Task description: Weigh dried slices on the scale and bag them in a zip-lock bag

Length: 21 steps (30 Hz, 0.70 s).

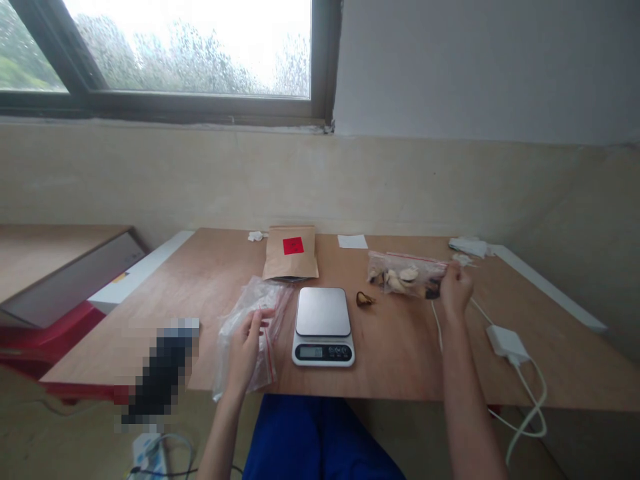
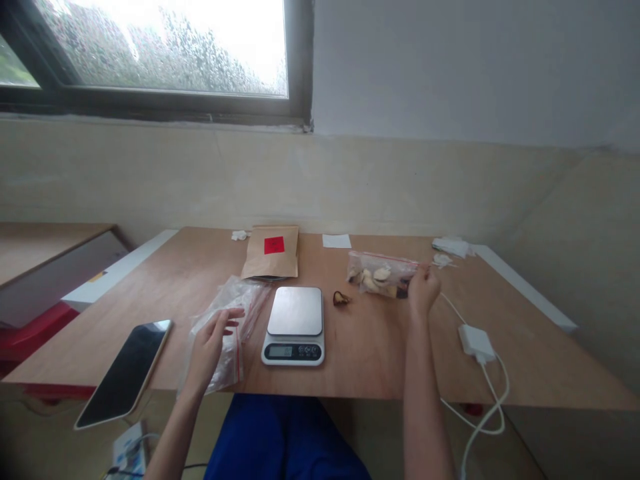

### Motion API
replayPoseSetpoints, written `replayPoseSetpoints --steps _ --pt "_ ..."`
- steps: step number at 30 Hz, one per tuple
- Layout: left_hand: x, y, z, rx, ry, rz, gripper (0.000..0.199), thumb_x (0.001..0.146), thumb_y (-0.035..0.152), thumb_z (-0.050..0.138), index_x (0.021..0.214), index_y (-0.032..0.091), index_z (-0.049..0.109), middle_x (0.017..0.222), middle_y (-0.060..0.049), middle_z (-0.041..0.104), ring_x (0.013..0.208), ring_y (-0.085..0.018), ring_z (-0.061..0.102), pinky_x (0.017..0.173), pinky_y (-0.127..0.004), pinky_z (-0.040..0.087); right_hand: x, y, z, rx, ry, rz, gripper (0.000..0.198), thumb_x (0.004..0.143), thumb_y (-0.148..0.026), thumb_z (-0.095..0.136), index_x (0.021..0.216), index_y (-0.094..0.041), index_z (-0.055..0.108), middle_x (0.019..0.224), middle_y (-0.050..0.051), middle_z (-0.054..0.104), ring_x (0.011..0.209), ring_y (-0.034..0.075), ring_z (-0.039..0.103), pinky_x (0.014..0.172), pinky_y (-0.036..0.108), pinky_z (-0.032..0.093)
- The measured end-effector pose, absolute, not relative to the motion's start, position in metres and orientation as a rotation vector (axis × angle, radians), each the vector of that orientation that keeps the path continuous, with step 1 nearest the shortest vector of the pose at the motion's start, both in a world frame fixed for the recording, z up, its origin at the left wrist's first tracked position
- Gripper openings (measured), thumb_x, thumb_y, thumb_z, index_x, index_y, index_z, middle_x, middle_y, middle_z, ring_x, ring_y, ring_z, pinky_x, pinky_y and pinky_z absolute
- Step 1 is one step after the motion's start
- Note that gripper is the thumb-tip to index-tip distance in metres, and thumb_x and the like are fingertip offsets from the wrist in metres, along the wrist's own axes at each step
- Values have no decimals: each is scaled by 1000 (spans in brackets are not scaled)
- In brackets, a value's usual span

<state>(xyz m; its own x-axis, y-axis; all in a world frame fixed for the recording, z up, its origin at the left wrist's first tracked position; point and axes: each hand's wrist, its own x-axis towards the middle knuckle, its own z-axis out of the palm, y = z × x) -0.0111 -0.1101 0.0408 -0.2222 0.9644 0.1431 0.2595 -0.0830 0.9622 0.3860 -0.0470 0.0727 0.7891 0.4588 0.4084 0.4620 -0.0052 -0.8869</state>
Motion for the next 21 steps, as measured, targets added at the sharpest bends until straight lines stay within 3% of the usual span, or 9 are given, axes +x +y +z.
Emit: replayPoseSetpoints --steps 5,7,10,15,21 --pt "-7 -66 31 1692 1631 1372 30 82 36 45 100 18 59 104 -9 63 95 -23 58 82 -39 46 394 -14 53 -1813 -886 47 31 76 -42 41 63 -16 52 57 7 56 57 21 53 56 32 42" --pt "-8 -42 24 1878 1685 1361 30 79 29 48 105 17 57 107 -11 61 102 -25 55 89 -42 43 387 -12 46 -1822 -891 5 29 73 -39 47 78 -12 56 76 14 62 74 26 57 68 38 44" --pt "-11 -10 15 2089 1795 1236 44 73 19 54 116 17 51 120 -14 54 114 -28 49 96 -44 38 372 -20 38 -1824 -966 -236 39 75 -34 47 102 -6 54 105 23 56 102 33 50 87 46 38" --pt "-10 22 9 2257 1901 893 54 73 13 53 126 23 45 134 -13 44 121 -30 45 96 -46 37 344 -39 20 -1800 -1357 -484 38 85 -30 36 111 -9 54 119 21 52 115 30 44 95 45 34" --pt "-12 40 14 2311 1789 795 36 81 20 50 116 24 54 127 -7 54 114 -24 52 92 -36 41 323 -40 -5 -1957 -1495 -458 41 89 -31 33 122 -13 49 123 17 53 114 28 46 93 44 35"
